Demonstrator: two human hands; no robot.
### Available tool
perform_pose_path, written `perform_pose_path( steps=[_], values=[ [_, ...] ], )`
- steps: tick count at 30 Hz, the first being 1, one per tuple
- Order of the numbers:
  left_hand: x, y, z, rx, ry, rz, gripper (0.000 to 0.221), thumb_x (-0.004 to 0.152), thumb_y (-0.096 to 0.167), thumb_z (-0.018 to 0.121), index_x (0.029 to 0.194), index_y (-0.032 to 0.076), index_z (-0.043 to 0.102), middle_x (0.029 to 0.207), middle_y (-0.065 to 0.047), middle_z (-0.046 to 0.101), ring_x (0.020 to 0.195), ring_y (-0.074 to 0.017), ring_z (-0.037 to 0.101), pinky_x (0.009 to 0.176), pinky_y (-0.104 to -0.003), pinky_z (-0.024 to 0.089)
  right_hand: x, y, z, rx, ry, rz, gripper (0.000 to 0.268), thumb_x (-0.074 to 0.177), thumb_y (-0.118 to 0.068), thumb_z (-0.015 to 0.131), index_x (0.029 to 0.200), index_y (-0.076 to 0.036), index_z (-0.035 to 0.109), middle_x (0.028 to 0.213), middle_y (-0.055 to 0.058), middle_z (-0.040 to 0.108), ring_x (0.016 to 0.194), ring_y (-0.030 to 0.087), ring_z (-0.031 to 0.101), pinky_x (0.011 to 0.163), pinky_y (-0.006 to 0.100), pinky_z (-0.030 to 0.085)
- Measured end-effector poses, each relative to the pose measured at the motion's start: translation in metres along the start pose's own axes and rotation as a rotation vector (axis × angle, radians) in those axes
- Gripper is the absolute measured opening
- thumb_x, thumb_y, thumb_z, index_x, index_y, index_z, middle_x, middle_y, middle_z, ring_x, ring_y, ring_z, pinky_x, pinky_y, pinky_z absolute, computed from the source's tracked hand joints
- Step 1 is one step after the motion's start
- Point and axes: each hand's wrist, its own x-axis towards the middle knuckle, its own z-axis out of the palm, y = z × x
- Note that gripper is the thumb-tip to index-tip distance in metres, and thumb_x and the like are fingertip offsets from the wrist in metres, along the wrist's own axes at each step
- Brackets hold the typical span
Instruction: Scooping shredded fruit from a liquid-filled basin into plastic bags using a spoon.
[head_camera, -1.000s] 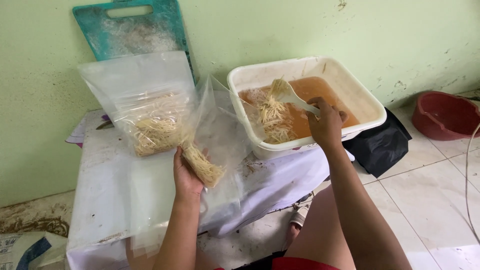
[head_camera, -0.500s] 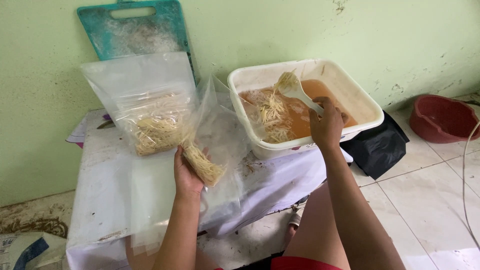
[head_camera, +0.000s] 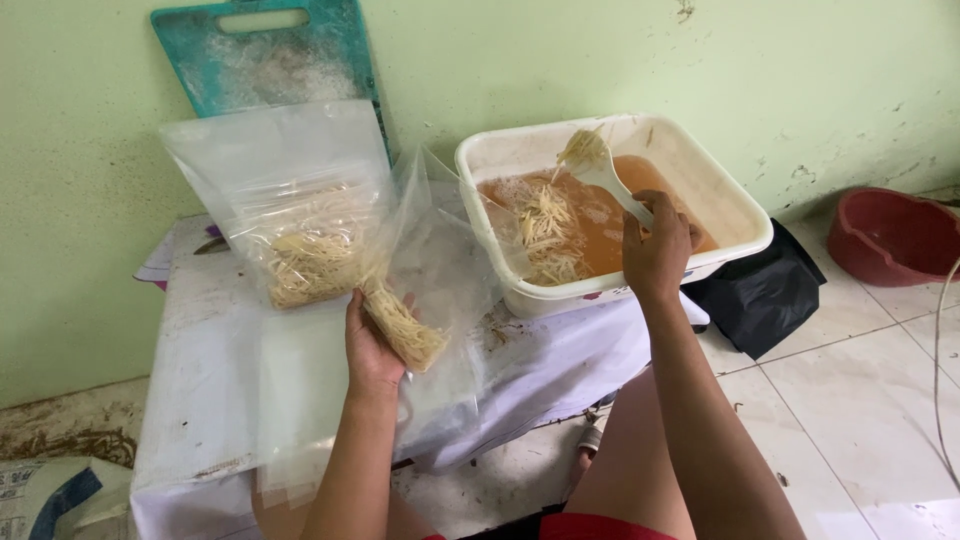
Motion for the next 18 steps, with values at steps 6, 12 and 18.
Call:
perform_pose_path(
  steps=[6,12,18],
  values=[
    [0.0009,-0.0006,0.001,-0.003,0.006,-0.005,0.089,0.088,0.058,0.067,0.161,0.022,0.03,0.171,-0.014,0.02,0.153,-0.0435,0.026,0.123,-0.053,0.025,-0.0018,0.0003,0.0007,0.011,0.036,-0.018,0.029,0.095,-0.001,0.074,0.117,-0.018,0.065,0.098,0.009,0.073,0.095,0.027,0.066,0.1,0.046,0.034],
    [0.0106,-0.0046,-0.0085,0.018,0.017,0.006,0.081,0.089,0.057,0.065,0.158,0.025,0.037,0.168,-0.01,0.028,0.152,-0.0428,0.03,0.122,-0.053,0.028,-0.0005,0.0027,0.0027,0.027,0.057,-0.016,0.032,0.093,0.002,0.074,0.116,-0.019,0.066,0.097,0.008,0.073,0.093,0.028,0.067,0.1,0.047,0.035],
    [0.0086,-0.0037,-0.0057,0.024,0.003,0.008,0.083,0.09,0.058,0.064,0.16,0.024,0.034,0.17,-0.01,0.024,0.153,-0.0439,0.025,0.122,-0.054,0.024,-0.0013,0.0045,0.0032,0.029,0.067,-0.027,0.033,0.092,0.002,0.075,0.116,-0.019,0.066,0.095,0.008,0.073,0.093,0.028,0.066,0.1,0.047,0.035]
  ],
)
